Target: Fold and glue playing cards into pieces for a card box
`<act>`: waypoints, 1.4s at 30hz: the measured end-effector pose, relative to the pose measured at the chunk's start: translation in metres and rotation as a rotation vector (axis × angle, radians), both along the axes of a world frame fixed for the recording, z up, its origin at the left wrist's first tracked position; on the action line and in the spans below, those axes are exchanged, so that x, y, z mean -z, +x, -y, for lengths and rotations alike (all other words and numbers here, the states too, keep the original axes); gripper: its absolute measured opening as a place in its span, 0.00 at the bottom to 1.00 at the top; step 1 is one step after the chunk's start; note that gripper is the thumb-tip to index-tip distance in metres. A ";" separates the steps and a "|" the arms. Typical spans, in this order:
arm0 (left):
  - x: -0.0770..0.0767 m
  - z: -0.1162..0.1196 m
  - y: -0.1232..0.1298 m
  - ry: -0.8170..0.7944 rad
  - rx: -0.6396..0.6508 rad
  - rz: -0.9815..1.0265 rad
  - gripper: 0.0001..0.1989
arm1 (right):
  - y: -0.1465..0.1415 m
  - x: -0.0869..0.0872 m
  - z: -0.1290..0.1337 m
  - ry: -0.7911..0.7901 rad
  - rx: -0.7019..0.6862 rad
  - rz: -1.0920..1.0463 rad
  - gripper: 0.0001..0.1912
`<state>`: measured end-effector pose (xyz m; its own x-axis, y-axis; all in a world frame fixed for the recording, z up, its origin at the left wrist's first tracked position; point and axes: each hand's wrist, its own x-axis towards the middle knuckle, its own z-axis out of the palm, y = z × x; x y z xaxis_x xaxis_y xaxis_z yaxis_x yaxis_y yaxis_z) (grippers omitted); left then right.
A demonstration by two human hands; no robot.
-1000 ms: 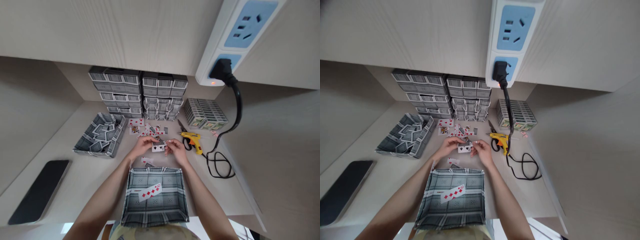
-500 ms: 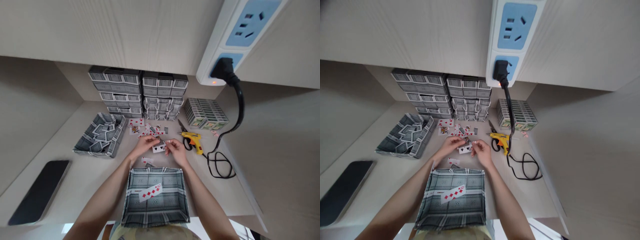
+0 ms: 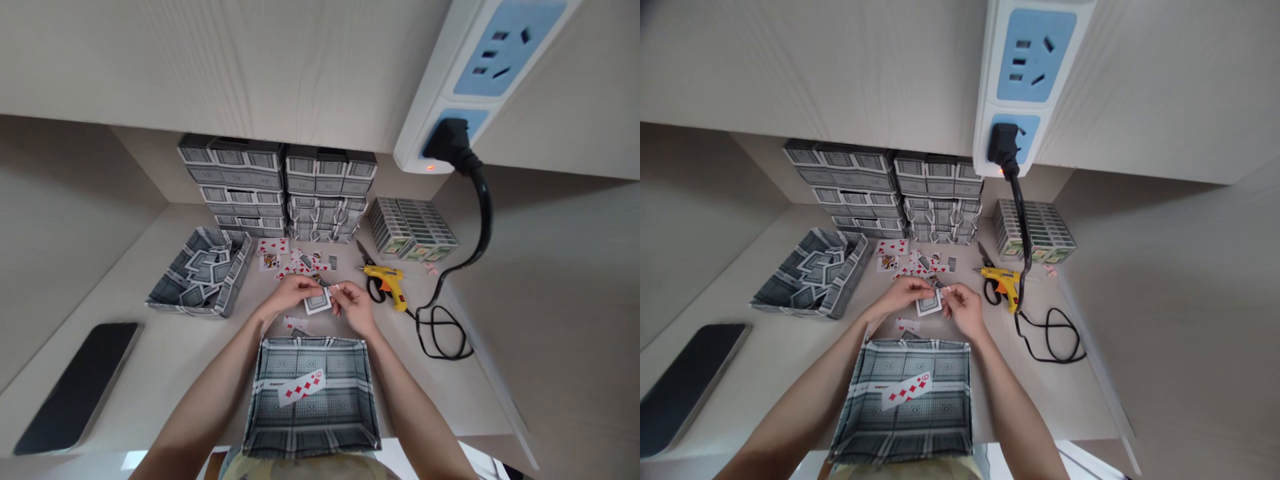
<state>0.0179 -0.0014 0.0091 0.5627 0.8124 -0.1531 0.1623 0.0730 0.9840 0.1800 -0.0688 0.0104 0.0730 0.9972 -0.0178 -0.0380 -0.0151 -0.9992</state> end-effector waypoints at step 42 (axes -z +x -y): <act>0.001 0.008 0.007 0.242 0.129 -0.075 0.18 | -0.002 0.002 -0.003 -0.150 -0.235 -0.107 0.16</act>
<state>0.0245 -0.0093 0.0081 0.6582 0.7528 -0.0084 0.2281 -0.1889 0.9551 0.1777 -0.0659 0.0080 -0.1698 0.9722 -0.1614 -0.1215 -0.1832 -0.9755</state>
